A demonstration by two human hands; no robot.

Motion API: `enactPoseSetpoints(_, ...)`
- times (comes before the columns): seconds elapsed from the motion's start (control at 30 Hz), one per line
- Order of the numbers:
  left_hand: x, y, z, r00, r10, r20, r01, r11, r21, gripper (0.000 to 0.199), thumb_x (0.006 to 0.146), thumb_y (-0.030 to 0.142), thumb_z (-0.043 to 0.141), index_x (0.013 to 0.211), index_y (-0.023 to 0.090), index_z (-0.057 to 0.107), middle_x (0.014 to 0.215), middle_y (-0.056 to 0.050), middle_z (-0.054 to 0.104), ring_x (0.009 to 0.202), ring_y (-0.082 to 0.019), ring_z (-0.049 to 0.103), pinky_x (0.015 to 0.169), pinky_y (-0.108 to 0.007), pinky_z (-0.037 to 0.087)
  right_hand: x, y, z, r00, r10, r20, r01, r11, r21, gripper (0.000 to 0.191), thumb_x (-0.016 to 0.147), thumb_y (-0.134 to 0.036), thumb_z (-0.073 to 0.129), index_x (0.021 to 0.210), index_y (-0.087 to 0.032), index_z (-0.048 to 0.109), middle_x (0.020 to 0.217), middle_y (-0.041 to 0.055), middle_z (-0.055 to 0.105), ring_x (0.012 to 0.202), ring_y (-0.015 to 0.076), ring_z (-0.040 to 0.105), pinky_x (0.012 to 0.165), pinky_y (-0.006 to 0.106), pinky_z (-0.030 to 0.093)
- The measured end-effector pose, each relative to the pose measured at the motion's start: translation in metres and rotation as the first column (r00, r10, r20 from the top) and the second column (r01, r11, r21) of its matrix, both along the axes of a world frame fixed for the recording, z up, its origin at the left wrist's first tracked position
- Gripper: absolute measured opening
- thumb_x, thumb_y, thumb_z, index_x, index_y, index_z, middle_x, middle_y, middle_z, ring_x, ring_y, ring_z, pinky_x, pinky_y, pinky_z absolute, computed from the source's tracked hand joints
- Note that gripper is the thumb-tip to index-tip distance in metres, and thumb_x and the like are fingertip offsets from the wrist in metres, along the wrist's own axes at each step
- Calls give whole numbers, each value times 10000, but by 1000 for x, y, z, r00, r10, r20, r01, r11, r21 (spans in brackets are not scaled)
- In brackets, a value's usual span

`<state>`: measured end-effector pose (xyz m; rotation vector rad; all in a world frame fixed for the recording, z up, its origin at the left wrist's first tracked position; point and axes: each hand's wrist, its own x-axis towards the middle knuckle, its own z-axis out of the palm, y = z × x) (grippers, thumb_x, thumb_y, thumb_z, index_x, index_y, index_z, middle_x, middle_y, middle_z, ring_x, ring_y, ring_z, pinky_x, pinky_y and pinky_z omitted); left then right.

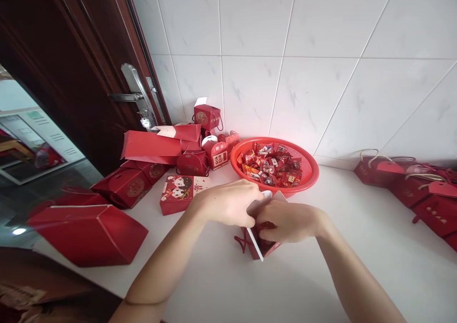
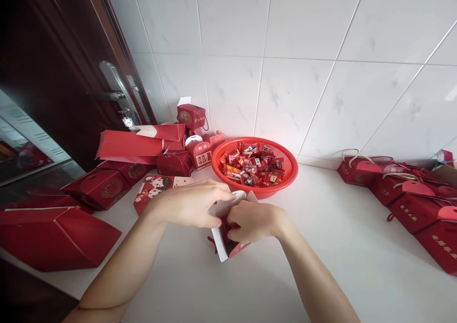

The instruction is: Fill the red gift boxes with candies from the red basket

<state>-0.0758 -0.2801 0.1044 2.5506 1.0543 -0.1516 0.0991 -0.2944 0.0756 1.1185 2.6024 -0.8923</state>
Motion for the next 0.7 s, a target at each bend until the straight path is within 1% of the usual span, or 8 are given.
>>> enactPoseSetpoints(0.13,-1,8,-4,1000,17,-13,-17,999,-34,90,708,234,622,768,204,561,826,-34,626,775,-204,600,607,-282,384,0,8,7,993,108,-50,-112,989,-97,250,786,-43,462,581,-186,462,642,-33,519,620,106,478,547,231,359)
enactPoseSetpoints(0.2,-1,11,-6,1000,19,-7,-19,999,-37,85,711,236,613,772,202,565,816,-35,624,770,-205,597,600,-283,379,-6,14,8,989,147,27,-141,976,-165,259,795,-75,474,562,-186,465,600,-42,482,575,101,456,516,230,346)
enactPoseSetpoints(0.27,-1,13,-7,1000,17,-7,-18,999,-31,104,701,239,619,783,202,566,828,-36,624,782,-207,597,595,-279,377,-13,20,5,980,148,134,-120,973,-196,240,803,-138,516,571,-190,487,612,-38,500,581,113,479,505,235,356)
enactPoseSetpoints(0.37,-2,13,-8,1000,16,-17,-16,1000,-23,156,677,249,639,811,204,573,859,-33,627,810,-209,599,591,-269,377,-24,25,1,962,43,270,-13,994,-109,185,798,-216,573,625,-199,508,687,-16,551,605,143,520,505,260,388)
enactPoseSetpoints(0.43,-2,14,-8,1000,18,-24,-19,999,-26,174,667,253,644,819,206,574,866,-29,625,807,-204,596,587,-265,374,-26,26,-1,957,-12,291,23,999,-34,184,815,-244,578,649,-202,510,716,0,565,622,158,523,515,276,391)
enactPoseSetpoints(0.5,-1,14,-8,999,24,-31,-26,999,-44,159,661,253,642,788,206,557,846,-23,612,771,-191,584,571,-265,363,-24,24,-1,966,-3,258,8,1000,-18,223,852,-266,566,646,-201,511,732,11,578,653,166,520,530,281,380)
enactPoseSetpoints(0.6,-1,15,-9,997,63,-40,-65,995,-71,167,654,264,641,732,209,504,791,-7,561,685,-169,541,525,-276,327,-8,14,4,994,49,102,-44,998,-52,294,923,-278,518,642,-194,537,754,14,611,690,163,536,554,276,365)
enactPoseSetpoints(0.7,-1,16,-9,994,102,-42,-105,992,-67,210,651,276,645,737,218,463,777,8,512,647,-155,493,502,-288,288,16,-2,11,995,33,-89,-43,993,-111,259,970,-313,519,804,-208,688,871,18,705,796,175,631,619,260,429)
